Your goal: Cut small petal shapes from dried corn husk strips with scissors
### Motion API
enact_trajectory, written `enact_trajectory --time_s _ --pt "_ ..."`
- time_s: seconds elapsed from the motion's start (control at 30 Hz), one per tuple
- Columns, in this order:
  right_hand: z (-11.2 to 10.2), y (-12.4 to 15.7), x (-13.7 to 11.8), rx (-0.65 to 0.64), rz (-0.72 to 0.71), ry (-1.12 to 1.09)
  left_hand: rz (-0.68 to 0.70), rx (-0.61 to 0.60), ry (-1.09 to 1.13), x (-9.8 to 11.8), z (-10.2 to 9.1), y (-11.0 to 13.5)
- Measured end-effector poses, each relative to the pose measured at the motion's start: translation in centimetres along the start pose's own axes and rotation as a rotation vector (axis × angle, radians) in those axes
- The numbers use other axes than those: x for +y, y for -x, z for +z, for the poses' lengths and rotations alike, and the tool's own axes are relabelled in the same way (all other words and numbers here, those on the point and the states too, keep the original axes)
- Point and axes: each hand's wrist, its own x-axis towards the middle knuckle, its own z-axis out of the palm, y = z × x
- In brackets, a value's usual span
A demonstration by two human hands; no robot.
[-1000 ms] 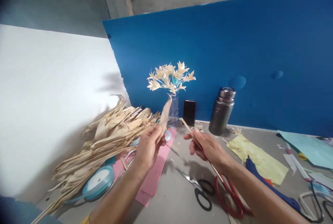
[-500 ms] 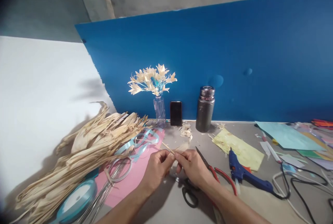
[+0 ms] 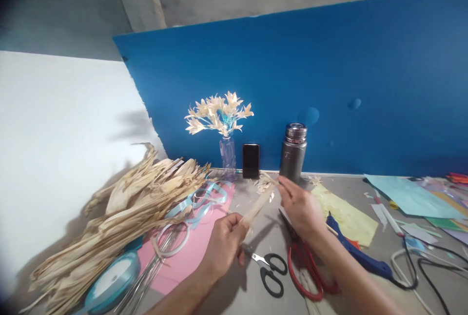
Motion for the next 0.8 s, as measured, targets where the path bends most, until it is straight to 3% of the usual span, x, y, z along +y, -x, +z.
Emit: enact_trajectory --time_s 0.07,0.17,0.23,0.3,0.37,0.6,0.7,0.8 --pt "-0.8 0.1 0.0 -0.105 0.013 -0.102 -0.011 0.042 0.093 0.0 -0.4 -0.3" --pt "0.2 1.8 -0.7 -0.592 0.129 -0.556 0.005 0.061 0.17 0.1 -0.4 -0.4" --pt "1.8 3.0 -1.5 -0.689 0.099 -0.548 0.012 0.015 0.156 0.3 -0.1 -0.1" --pt "3.3 3.9 -2.1 -0.579 -0.051 -0.307 0.017 -0.027 0.131 0.3 0.3 0.3" --pt "4.1 4.3 -2.4 -0.476 -0.107 -0.212 0.015 -0.053 0.102 0.0 0.5 0.6" --pt "4.4 4.8 -1.7 -0.154 -0.14 0.002 -0.015 -0.08 0.083 -0.8 0.8 0.3" --pt "3.4 2.9 -1.0 -0.048 -0.094 -0.012 -0.011 -0.05 -0.003 -0.7 0.7 0.1" --pt "1.0 0.2 -0.1 0.06 0.002 -0.102 -0.045 -0.024 0.035 -0.7 0.3 0.0"
